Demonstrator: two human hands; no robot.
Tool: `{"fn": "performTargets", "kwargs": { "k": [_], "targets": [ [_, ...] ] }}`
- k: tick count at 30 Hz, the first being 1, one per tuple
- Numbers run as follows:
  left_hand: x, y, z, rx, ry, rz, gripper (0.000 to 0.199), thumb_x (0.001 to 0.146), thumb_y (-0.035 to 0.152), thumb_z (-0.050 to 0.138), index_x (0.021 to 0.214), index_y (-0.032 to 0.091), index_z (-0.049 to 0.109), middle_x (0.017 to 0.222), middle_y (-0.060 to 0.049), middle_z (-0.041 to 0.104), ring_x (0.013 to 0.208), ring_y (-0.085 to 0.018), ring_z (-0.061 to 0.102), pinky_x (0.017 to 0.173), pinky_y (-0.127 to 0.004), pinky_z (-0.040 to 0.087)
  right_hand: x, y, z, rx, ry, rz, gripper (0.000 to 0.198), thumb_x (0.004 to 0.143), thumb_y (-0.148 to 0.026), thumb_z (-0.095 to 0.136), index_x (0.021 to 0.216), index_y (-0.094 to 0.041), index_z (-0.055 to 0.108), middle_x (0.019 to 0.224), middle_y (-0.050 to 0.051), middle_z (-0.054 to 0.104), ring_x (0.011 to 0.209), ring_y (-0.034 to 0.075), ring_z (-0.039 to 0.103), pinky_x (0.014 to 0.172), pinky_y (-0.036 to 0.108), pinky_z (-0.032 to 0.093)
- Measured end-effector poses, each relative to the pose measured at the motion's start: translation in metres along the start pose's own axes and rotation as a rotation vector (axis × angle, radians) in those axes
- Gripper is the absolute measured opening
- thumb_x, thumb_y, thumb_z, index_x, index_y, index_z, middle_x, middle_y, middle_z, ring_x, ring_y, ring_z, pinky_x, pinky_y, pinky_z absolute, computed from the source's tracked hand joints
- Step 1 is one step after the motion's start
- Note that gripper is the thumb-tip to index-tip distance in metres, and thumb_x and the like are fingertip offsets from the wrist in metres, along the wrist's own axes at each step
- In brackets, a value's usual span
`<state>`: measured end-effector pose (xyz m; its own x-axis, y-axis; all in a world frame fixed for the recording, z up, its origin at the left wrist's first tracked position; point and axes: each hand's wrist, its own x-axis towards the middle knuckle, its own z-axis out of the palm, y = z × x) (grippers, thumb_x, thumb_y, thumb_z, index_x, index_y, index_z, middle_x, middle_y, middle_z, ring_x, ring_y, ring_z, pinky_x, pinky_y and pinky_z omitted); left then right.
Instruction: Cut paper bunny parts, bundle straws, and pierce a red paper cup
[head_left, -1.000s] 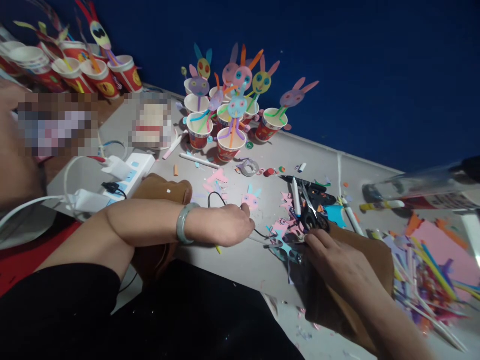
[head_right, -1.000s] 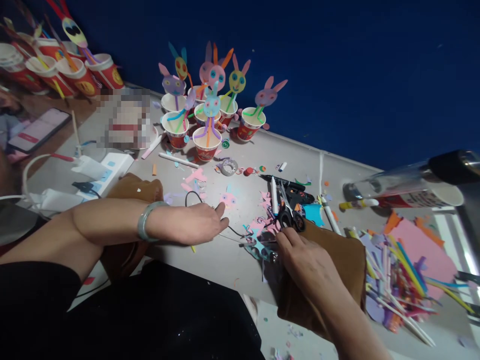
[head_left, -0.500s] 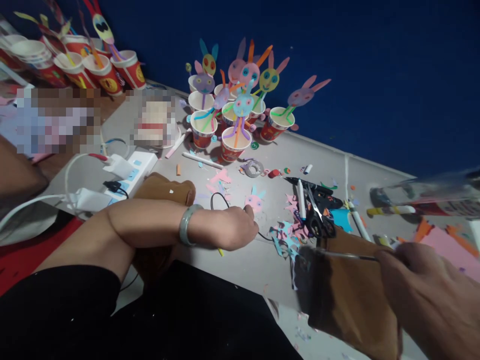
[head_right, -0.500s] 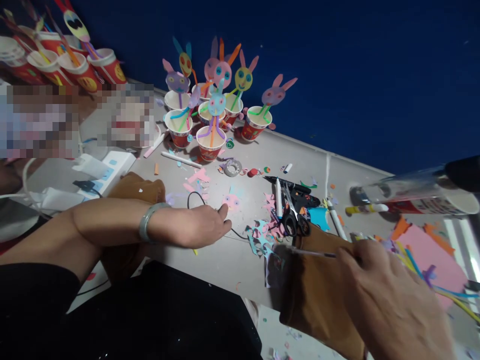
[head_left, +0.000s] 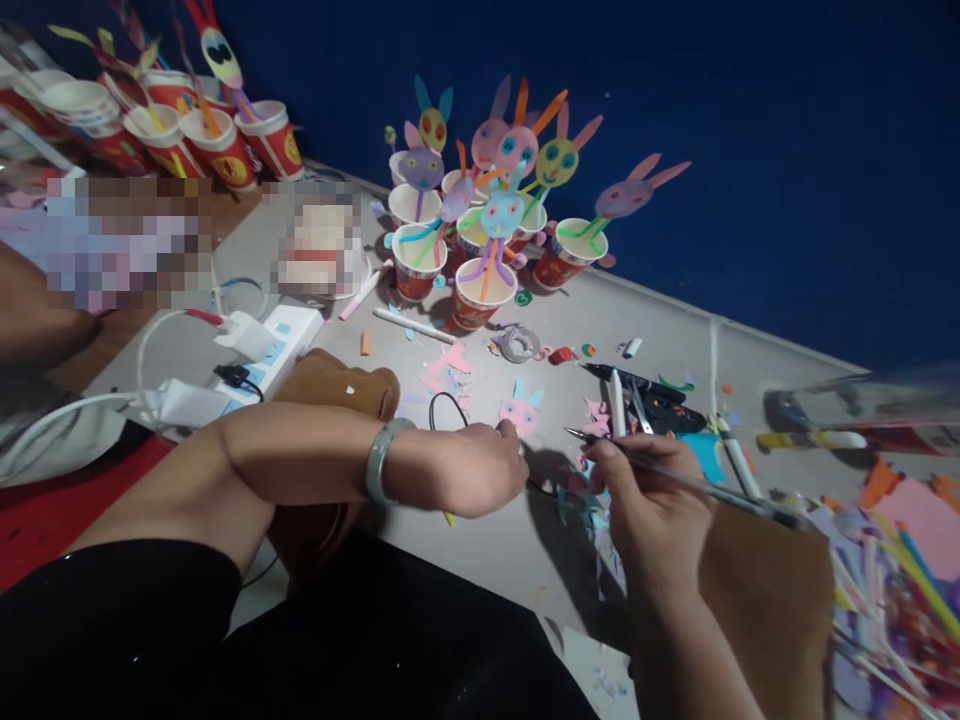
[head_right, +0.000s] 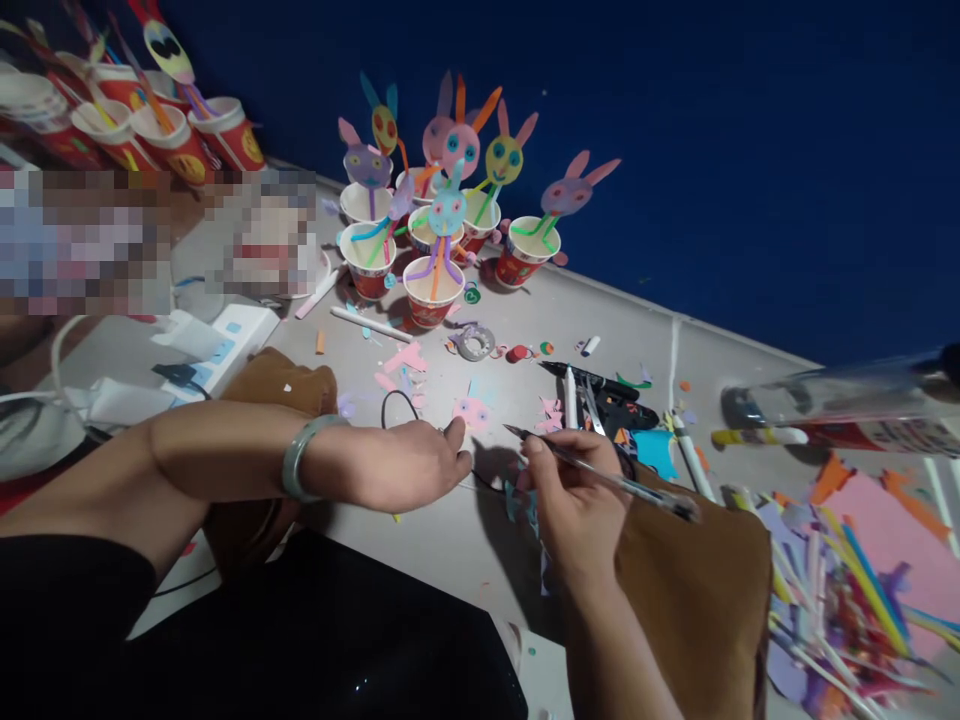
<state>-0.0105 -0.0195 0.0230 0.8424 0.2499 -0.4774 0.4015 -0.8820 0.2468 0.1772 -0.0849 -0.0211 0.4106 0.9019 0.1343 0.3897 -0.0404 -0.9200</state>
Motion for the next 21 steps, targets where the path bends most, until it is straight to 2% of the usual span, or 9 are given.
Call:
{"fn": "performTargets", "kwargs": {
  "k": [4, 7, 11, 17, 21],
  "targets": [
    [-0.006, 0.001, -0.014, -0.031, -0.064, -0.045, 0.054, 0.085, 0.003, 0.047, 0.138, 0.004, 0.057, 0.135, -0.03, 0.058, 0.085, -0.022, 0.069, 0.064, -0.029, 0.05, 0.006, 0.023, 0.021, 0.054, -0.022, 0.071, 0.029, 0.083, -0.043, 0.073, 0.091, -0.02, 0.057, 0.065, -0.001, 0.068, 0.048, 0.015, 0.062, 0.046, 0.027, 0.049],
    [-0.008, 0.002, -0.021, -0.04, -0.104, -0.073, 0.054, 0.089, 0.006, 0.043, 0.142, 0.003, 0.052, 0.138, -0.033, 0.054, 0.086, -0.022, 0.07, 0.064, -0.028, 0.049, 0.005, 0.043, 0.024, -0.004, -0.008, 0.016, 0.026, 0.083, -0.041, 0.071, 0.09, -0.021, 0.057, 0.07, 0.0, 0.069, 0.052, 0.015, 0.064, 0.05, 0.029, 0.052],
    [-0.006, 0.002, -0.02, -0.017, -0.113, -0.071, 0.055, 0.09, 0.009, 0.042, 0.145, 0.003, 0.049, 0.144, -0.035, 0.047, 0.086, -0.023, 0.069, 0.061, -0.027, 0.047, 0.002, 0.061, 0.022, -0.195, -0.032, -0.083, 0.024, 0.083, -0.041, 0.07, 0.09, -0.02, 0.062, 0.072, 0.002, 0.069, 0.059, 0.018, 0.067, 0.056, 0.032, 0.054],
    [-0.003, 0.002, -0.014, -0.012, -0.089, -0.06, 0.059, 0.089, 0.007, 0.042, 0.148, 0.004, 0.045, 0.147, -0.035, 0.047, 0.086, -0.023, 0.068, 0.061, -0.028, 0.045, 0.002, 0.057, 0.022, -0.378, -0.051, -0.277, 0.022, 0.085, -0.043, 0.066, 0.085, -0.02, 0.065, 0.076, 0.004, 0.073, 0.066, 0.02, 0.07, 0.061, 0.034, 0.055],
    [-0.004, 0.002, -0.015, -0.005, -0.091, -0.057, 0.057, 0.091, 0.008, 0.04, 0.147, 0.004, 0.047, 0.146, -0.034, 0.047, 0.086, -0.022, 0.068, 0.062, -0.028, 0.046, 0.003, 0.05, 0.023, -0.431, -0.072, -0.308, 0.02, 0.087, -0.041, 0.063, 0.084, -0.021, 0.065, 0.076, 0.005, 0.074, 0.066, 0.02, 0.07, 0.062, 0.033, 0.056]
  ]
}}
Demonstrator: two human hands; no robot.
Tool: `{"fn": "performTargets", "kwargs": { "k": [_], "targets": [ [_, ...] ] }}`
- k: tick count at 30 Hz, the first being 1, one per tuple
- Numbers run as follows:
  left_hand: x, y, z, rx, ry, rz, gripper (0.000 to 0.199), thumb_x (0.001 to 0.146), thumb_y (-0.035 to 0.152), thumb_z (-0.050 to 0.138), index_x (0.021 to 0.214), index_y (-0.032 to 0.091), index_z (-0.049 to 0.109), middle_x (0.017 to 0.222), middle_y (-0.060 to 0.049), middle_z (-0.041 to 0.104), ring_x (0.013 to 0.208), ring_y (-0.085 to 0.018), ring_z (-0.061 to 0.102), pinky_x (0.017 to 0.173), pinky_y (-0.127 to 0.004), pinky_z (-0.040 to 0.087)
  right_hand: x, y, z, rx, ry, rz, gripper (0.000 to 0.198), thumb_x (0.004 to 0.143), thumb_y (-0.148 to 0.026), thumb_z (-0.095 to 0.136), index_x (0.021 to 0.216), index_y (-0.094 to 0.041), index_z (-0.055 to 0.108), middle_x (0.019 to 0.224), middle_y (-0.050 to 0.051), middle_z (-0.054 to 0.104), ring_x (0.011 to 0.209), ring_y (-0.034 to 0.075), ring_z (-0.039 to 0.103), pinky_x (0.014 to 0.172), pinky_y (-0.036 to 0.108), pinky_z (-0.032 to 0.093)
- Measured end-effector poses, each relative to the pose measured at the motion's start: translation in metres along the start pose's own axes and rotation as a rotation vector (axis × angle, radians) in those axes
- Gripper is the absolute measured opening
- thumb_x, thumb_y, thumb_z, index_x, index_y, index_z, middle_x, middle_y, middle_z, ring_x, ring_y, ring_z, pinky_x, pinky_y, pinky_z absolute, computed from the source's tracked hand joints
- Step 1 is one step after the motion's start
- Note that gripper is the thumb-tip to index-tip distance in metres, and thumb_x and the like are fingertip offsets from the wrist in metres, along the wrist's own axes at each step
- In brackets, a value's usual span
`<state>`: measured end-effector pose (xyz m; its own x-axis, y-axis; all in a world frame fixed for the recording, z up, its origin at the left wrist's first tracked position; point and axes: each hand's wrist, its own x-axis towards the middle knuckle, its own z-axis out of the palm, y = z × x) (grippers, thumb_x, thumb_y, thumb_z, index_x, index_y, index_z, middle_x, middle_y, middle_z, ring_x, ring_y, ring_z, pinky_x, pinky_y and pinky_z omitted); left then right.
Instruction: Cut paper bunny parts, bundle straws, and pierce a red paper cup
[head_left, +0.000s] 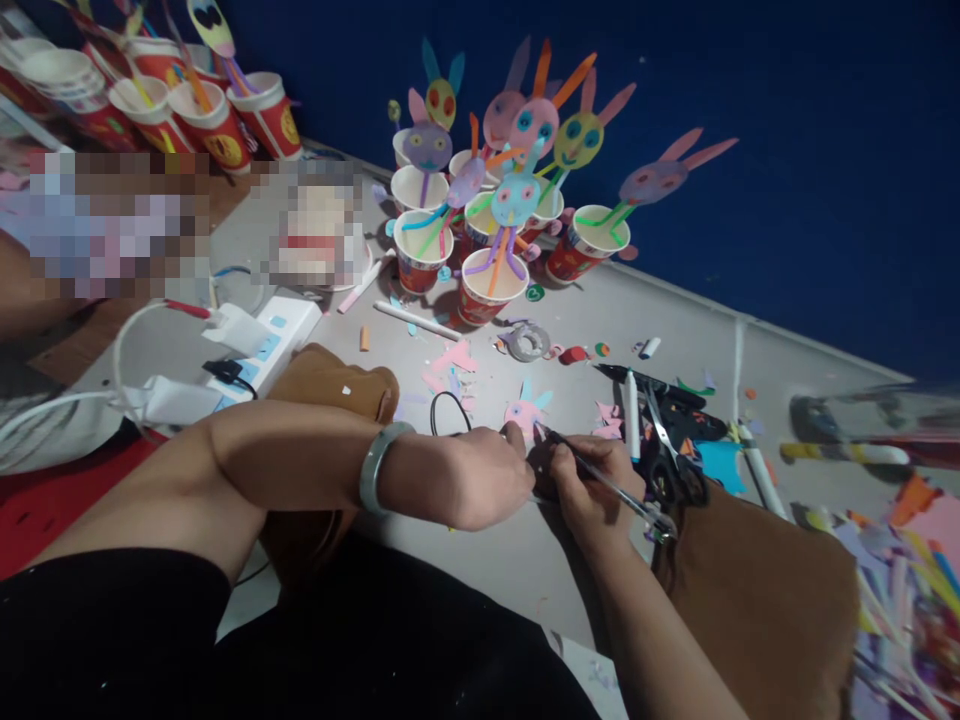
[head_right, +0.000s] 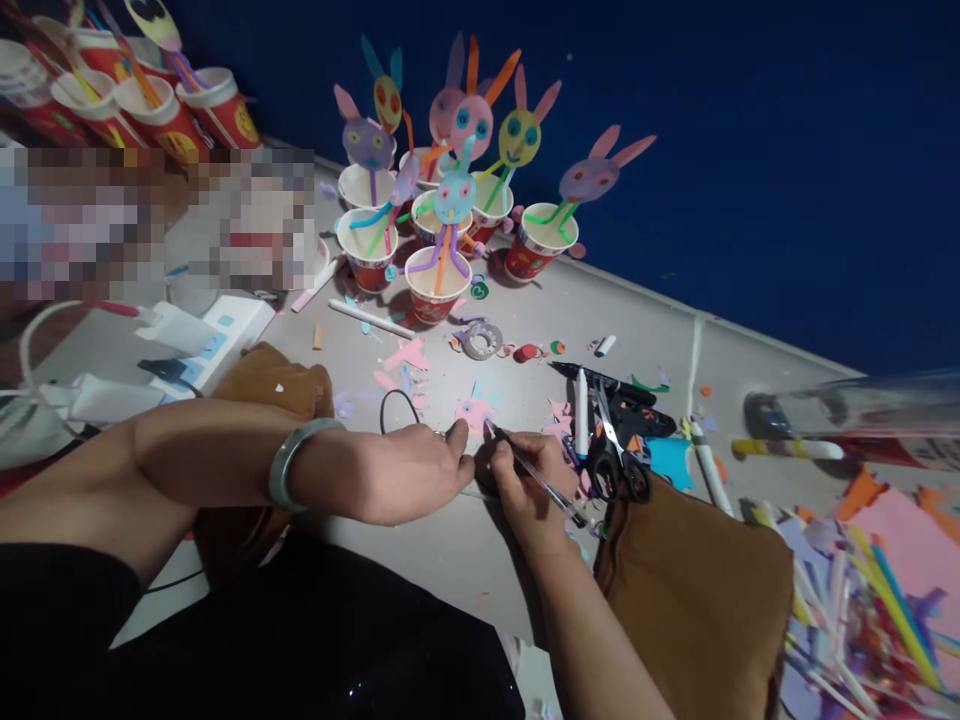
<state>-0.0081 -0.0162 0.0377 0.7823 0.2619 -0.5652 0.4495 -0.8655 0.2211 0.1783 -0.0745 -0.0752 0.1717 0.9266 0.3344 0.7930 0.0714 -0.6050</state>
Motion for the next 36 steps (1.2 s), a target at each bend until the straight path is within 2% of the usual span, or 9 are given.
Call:
{"fn": "performTargets", "kwargs": {
  "k": [6, 11, 15, 23, 29, 36],
  "targets": [
    [-0.0002, -0.0006, 0.0003, 0.004, 0.02, 0.015, 0.054, 0.091, 0.007, 0.04, 0.144, 0.004, 0.051, 0.144, -0.034, 0.049, 0.093, -0.025, 0.068, 0.065, -0.029, 0.049, 0.0013, -0.0036, -0.0002, -0.011, -0.017, -0.002, 0.022, 0.087, -0.042, 0.061, 0.083, -0.021, 0.063, 0.075, 0.005, 0.072, 0.067, 0.02, 0.07, 0.061, 0.033, 0.055],
    [0.0008, -0.0003, 0.0013, -0.009, -0.004, -0.002, 0.057, 0.092, 0.008, 0.037, 0.148, 0.004, 0.046, 0.147, -0.033, 0.047, 0.09, -0.023, 0.069, 0.068, -0.029, 0.052, 0.002, -0.0058, -0.0005, -0.047, -0.033, 0.026, 0.026, 0.088, -0.046, 0.059, 0.082, -0.021, 0.064, 0.073, 0.005, 0.071, 0.065, 0.02, 0.068, 0.061, 0.033, 0.054],
    [0.0018, 0.0002, 0.0029, -0.021, 0.027, -0.008, 0.056, 0.093, 0.009, 0.039, 0.149, 0.004, 0.045, 0.142, -0.032, 0.051, 0.1, -0.026, 0.068, 0.071, -0.03, 0.053, 0.0024, -0.0058, 0.0001, -0.058, -0.023, 0.016, 0.026, 0.087, -0.046, 0.059, 0.081, -0.021, 0.065, 0.073, 0.005, 0.07, 0.065, 0.019, 0.066, 0.061, 0.032, 0.053],
    [-0.0009, -0.0003, -0.0009, -0.1, 0.059, -0.012, 0.054, 0.089, 0.006, 0.048, 0.143, 0.005, 0.054, 0.141, -0.032, 0.052, 0.1, -0.028, 0.068, 0.07, -0.031, 0.053, 0.0007, -0.0042, 0.0012, -0.052, -0.019, 0.046, 0.023, 0.086, -0.044, 0.061, 0.082, -0.022, 0.064, 0.074, 0.004, 0.071, 0.066, 0.02, 0.068, 0.062, 0.034, 0.054],
    [-0.0024, -0.0001, -0.0039, -0.056, -0.005, -0.024, 0.055, 0.094, 0.01, 0.039, 0.149, 0.005, 0.046, 0.152, -0.035, 0.041, 0.098, -0.026, 0.07, 0.07, -0.031, 0.053, 0.0014, -0.0051, 0.0003, -0.024, -0.049, 0.058, 0.024, 0.087, -0.045, 0.061, 0.083, -0.022, 0.064, 0.076, 0.005, 0.072, 0.069, 0.021, 0.069, 0.064, 0.035, 0.055],
    [-0.0005, 0.001, -0.0013, -0.008, -0.013, -0.015, 0.057, 0.093, 0.009, 0.037, 0.15, 0.004, 0.044, 0.153, -0.037, 0.037, 0.097, -0.028, 0.071, 0.069, -0.033, 0.054, -0.0002, -0.0036, 0.0008, 0.01, -0.056, 0.073, 0.024, 0.086, -0.045, 0.061, 0.083, -0.022, 0.063, 0.078, 0.005, 0.073, 0.071, 0.021, 0.069, 0.066, 0.034, 0.055]
  ]
}}
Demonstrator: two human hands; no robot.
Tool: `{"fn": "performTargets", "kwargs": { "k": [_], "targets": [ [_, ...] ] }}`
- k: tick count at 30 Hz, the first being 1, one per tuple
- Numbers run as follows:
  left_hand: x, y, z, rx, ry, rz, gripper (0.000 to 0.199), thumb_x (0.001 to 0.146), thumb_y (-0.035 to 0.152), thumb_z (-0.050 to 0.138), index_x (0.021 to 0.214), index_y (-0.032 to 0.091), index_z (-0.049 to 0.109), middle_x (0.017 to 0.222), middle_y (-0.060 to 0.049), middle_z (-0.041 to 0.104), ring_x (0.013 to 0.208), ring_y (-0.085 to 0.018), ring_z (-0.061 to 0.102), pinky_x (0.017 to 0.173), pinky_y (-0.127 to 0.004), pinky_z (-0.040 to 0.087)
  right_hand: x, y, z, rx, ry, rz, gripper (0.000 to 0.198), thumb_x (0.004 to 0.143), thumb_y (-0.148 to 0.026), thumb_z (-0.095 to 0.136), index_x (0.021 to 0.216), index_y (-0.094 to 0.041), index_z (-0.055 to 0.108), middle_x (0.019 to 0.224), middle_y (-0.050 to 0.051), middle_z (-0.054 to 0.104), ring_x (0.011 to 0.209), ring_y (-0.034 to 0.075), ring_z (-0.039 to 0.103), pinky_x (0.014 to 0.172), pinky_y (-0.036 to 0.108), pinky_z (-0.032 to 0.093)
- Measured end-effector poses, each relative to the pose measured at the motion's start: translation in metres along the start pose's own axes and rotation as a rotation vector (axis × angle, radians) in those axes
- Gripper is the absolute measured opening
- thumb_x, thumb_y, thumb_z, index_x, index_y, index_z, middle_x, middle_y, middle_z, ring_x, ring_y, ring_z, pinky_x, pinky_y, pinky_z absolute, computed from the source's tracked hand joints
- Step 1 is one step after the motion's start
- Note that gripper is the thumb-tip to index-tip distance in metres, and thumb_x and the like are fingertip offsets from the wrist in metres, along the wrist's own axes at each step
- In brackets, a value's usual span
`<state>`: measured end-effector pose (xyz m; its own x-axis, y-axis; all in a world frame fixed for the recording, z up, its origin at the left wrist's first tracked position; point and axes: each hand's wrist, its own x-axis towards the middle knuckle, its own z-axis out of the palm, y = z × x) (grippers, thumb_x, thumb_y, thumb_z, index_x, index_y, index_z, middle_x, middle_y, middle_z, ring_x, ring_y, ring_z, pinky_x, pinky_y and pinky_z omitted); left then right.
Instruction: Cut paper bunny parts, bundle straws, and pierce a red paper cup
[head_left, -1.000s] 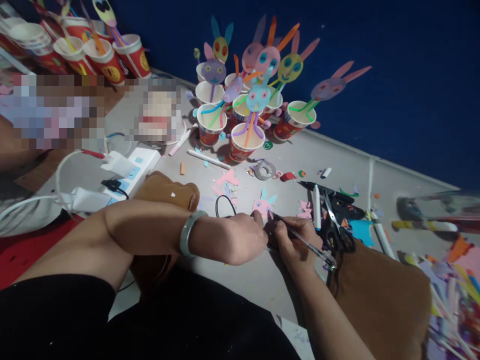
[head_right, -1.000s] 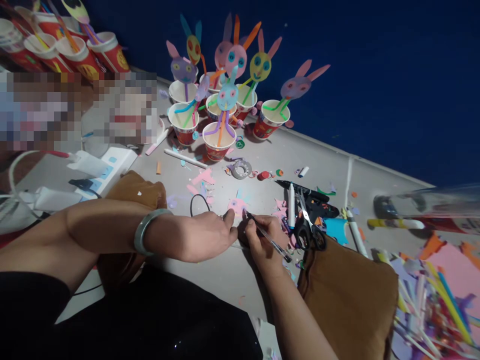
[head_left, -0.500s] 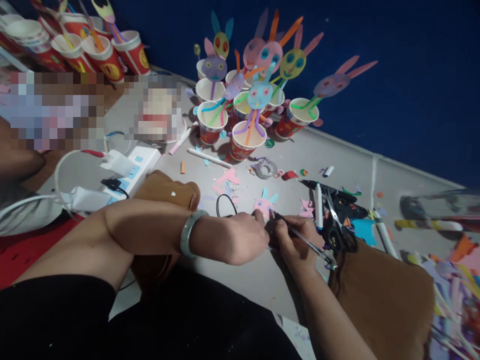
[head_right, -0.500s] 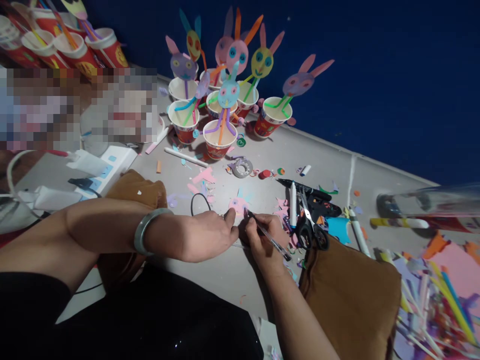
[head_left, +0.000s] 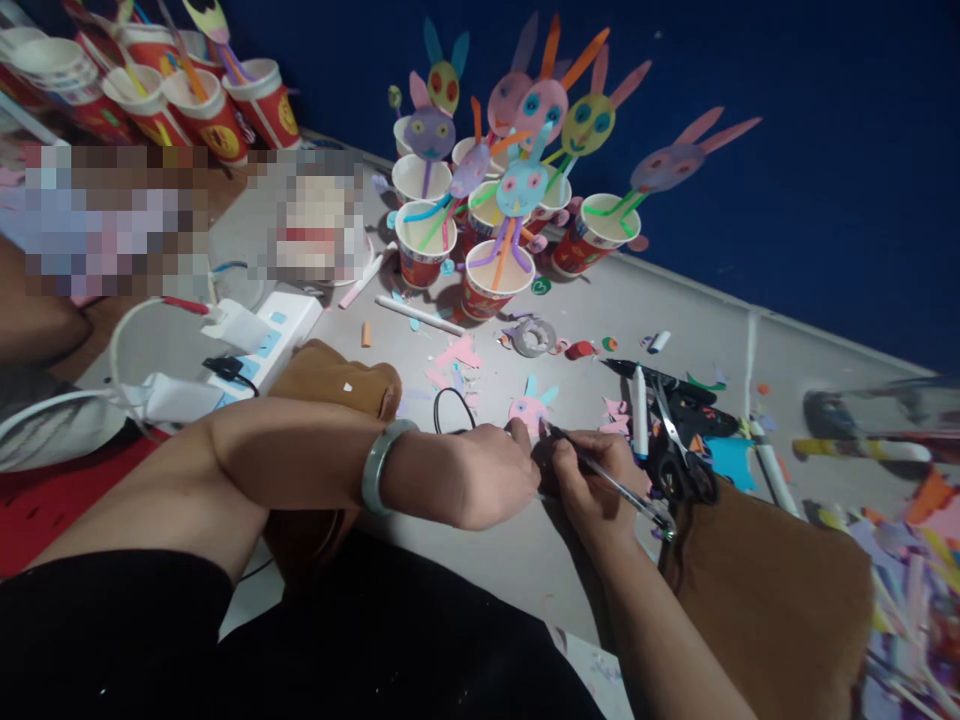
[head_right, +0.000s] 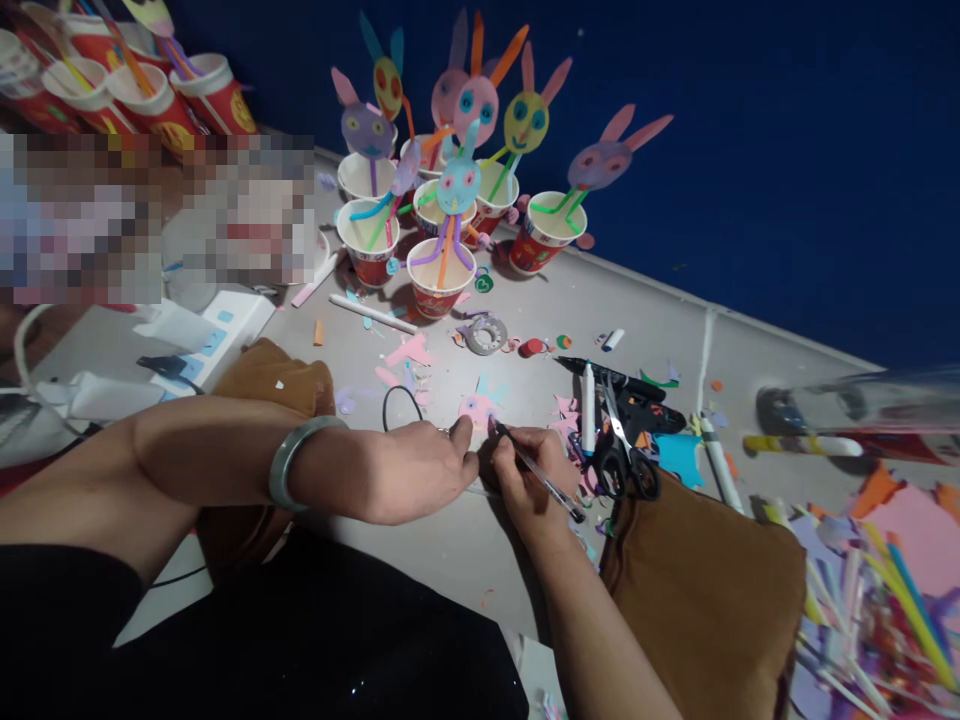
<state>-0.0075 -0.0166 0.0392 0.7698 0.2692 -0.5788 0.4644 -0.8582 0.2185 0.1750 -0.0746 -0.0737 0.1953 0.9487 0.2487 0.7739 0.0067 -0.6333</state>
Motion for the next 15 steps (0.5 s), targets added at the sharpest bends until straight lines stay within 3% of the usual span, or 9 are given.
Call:
{"fn": "performTargets", "kwargs": {
  "k": [9, 15],
  "targets": [
    [0.0, -0.0006, 0.0013, -0.07, 0.053, -0.014, 0.056, 0.09, 0.007, 0.044, 0.146, 0.005, 0.051, 0.145, -0.035, 0.048, 0.093, -0.026, 0.071, 0.068, -0.032, 0.056, 0.0002, 0.0, -0.0002, -0.023, 0.014, 0.038, 0.027, 0.085, -0.049, 0.061, 0.083, -0.022, 0.065, 0.078, 0.005, 0.073, 0.07, 0.021, 0.069, 0.066, 0.035, 0.055],
    [-0.0003, -0.0001, -0.0002, -0.055, 0.042, -0.016, 0.055, 0.093, 0.009, 0.042, 0.147, 0.005, 0.049, 0.151, -0.036, 0.042, 0.097, -0.029, 0.071, 0.07, -0.034, 0.057, 0.0003, -0.0018, -0.0011, -0.012, -0.008, 0.026, 0.024, 0.086, -0.045, 0.061, 0.083, -0.022, 0.064, 0.078, 0.006, 0.072, 0.072, 0.022, 0.069, 0.067, 0.036, 0.056]
  ]
}}
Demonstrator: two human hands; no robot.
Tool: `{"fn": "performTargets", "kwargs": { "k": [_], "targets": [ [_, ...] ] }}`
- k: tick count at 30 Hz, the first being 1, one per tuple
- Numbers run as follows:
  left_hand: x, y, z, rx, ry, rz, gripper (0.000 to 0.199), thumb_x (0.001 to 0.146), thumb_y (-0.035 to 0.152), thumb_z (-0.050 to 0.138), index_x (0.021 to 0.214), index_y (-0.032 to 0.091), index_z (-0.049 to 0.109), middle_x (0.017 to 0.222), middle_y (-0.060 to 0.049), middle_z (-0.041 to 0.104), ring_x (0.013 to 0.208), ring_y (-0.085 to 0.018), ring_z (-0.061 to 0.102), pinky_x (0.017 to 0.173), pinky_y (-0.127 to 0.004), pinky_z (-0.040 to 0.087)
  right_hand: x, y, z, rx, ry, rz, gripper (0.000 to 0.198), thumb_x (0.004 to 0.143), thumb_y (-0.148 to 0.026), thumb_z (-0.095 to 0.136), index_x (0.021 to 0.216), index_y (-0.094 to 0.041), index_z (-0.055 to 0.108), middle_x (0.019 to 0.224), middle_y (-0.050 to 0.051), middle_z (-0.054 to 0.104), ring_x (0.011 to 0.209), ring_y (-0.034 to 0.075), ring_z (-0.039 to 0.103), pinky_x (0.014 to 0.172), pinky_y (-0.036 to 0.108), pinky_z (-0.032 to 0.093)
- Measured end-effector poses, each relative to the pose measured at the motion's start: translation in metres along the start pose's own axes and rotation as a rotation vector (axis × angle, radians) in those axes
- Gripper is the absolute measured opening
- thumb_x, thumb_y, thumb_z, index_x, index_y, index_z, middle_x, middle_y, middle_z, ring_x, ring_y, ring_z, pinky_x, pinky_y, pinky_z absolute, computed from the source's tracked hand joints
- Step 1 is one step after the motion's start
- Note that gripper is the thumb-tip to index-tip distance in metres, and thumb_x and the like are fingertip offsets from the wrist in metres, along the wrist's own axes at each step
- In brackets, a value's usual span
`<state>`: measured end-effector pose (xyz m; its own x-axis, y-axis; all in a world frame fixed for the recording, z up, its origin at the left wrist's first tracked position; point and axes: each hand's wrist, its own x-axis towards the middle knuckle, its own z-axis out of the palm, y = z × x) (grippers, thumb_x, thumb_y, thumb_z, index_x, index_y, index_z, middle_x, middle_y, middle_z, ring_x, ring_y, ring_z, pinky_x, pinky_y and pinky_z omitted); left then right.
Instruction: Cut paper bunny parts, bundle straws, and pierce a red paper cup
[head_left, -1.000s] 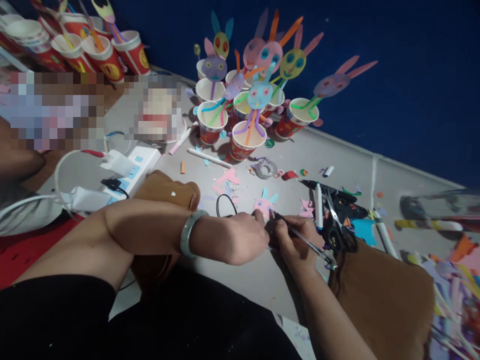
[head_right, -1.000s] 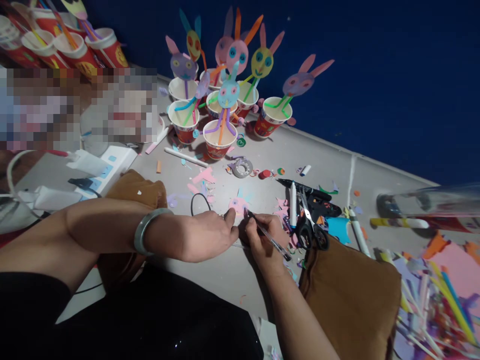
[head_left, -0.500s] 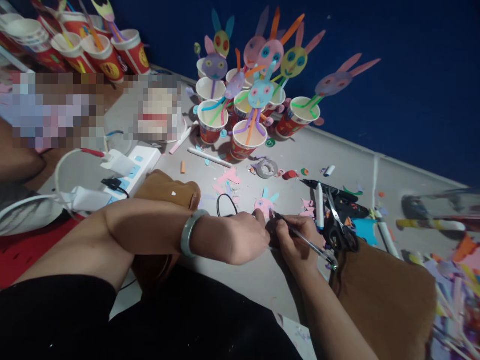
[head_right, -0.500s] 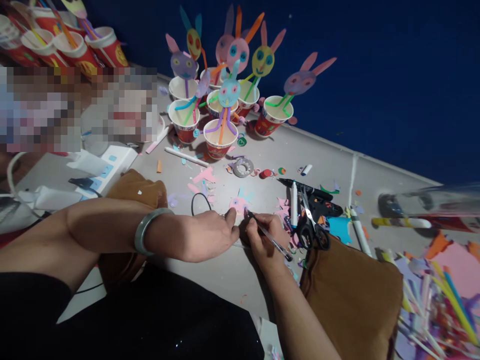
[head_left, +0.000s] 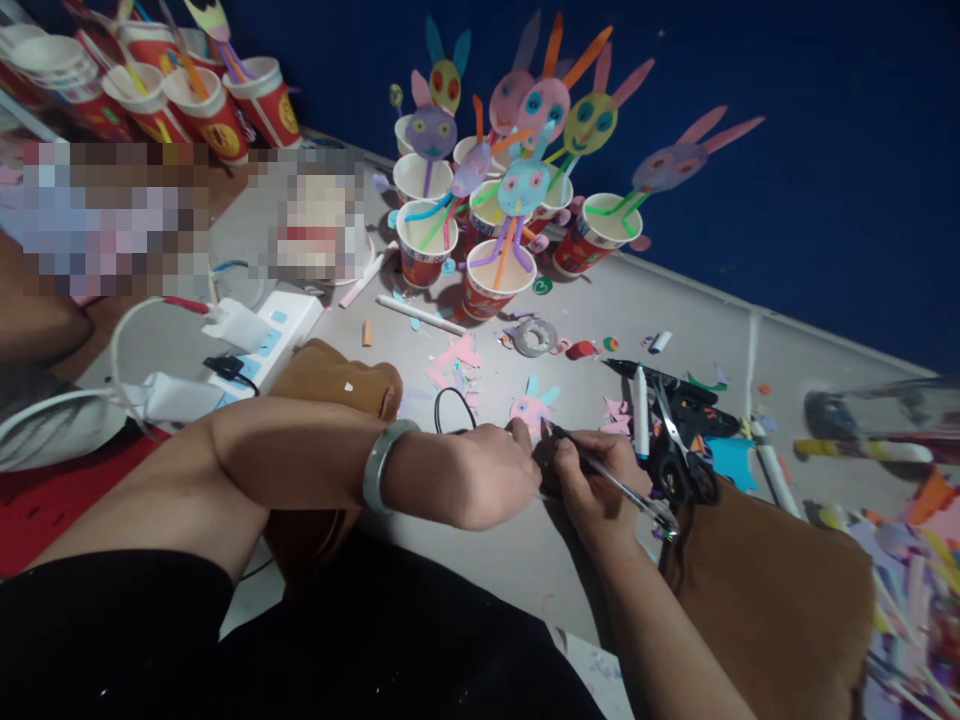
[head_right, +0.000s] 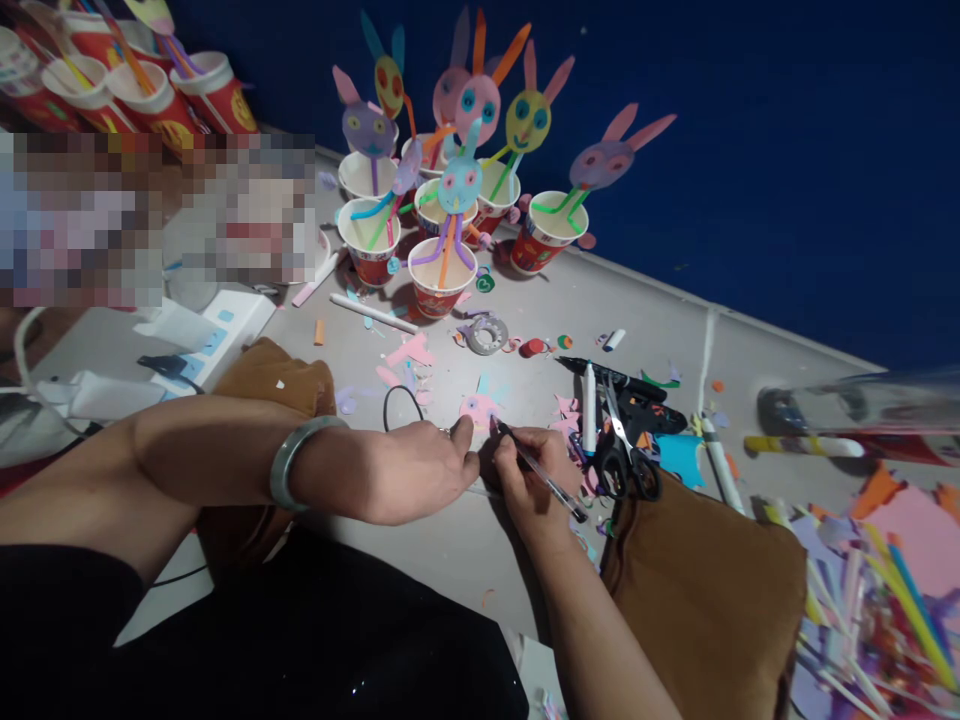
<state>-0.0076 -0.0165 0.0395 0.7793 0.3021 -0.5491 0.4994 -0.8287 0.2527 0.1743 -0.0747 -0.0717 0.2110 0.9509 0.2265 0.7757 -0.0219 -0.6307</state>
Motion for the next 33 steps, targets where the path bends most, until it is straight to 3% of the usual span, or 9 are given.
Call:
{"fn": "performTargets", "kwargs": {
  "k": [4, 9, 18, 27, 33],
  "targets": [
    [-0.0003, 0.0002, -0.0018, 0.002, -0.038, 0.005, 0.058, 0.092, 0.008, 0.043, 0.15, 0.003, 0.044, 0.151, -0.037, 0.04, 0.096, -0.029, 0.072, 0.071, -0.035, 0.057, 0.0, -0.0004, 0.0001, 0.006, 0.003, -0.006, 0.023, 0.087, -0.044, 0.062, 0.084, -0.022, 0.065, 0.078, 0.005, 0.073, 0.072, 0.022, 0.069, 0.067, 0.036, 0.055],
    [0.0001, 0.0, -0.0001, -0.005, 0.016, 0.005, 0.056, 0.091, 0.007, 0.045, 0.147, 0.004, 0.05, 0.148, -0.036, 0.044, 0.094, -0.028, 0.072, 0.07, -0.034, 0.058, -0.0005, 0.0012, 0.0006, 0.015, -0.008, 0.001, 0.024, 0.086, -0.045, 0.062, 0.084, -0.022, 0.064, 0.078, 0.005, 0.072, 0.071, 0.021, 0.069, 0.067, 0.035, 0.055],
    [-0.0002, -0.0003, -0.0014, 0.014, -0.034, 0.001, 0.058, 0.093, 0.009, 0.041, 0.151, 0.006, 0.044, 0.155, -0.035, 0.037, 0.094, -0.026, 0.07, 0.067, -0.031, 0.052, 0.0003, 0.0001, -0.0001, -0.002, 0.002, 0.01, 0.026, 0.085, -0.047, 0.061, 0.082, -0.022, 0.064, 0.078, 0.005, 0.072, 0.069, 0.021, 0.068, 0.065, 0.034, 0.054],
    [0.0003, -0.0008, 0.0005, 0.023, -0.032, 0.012, 0.057, 0.092, 0.009, 0.042, 0.149, 0.005, 0.047, 0.151, -0.036, 0.041, 0.093, -0.027, 0.071, 0.067, -0.032, 0.053, -0.0023, 0.0058, 0.0024, -0.004, 0.069, -0.006, 0.027, 0.084, -0.047, 0.062, 0.085, -0.021, 0.066, 0.077, 0.005, 0.073, 0.067, 0.021, 0.069, 0.063, 0.034, 0.053],
    [0.0002, -0.001, 0.0012, 0.022, -0.02, 0.014, 0.057, 0.093, 0.009, 0.04, 0.149, 0.004, 0.046, 0.151, -0.036, 0.041, 0.094, -0.026, 0.07, 0.069, -0.032, 0.055, -0.0012, 0.0044, 0.0015, -0.035, 0.032, -0.025, 0.027, 0.086, -0.047, 0.061, 0.084, -0.021, 0.068, 0.078, 0.005, 0.073, 0.068, 0.02, 0.069, 0.064, 0.034, 0.053]
  ]
}}
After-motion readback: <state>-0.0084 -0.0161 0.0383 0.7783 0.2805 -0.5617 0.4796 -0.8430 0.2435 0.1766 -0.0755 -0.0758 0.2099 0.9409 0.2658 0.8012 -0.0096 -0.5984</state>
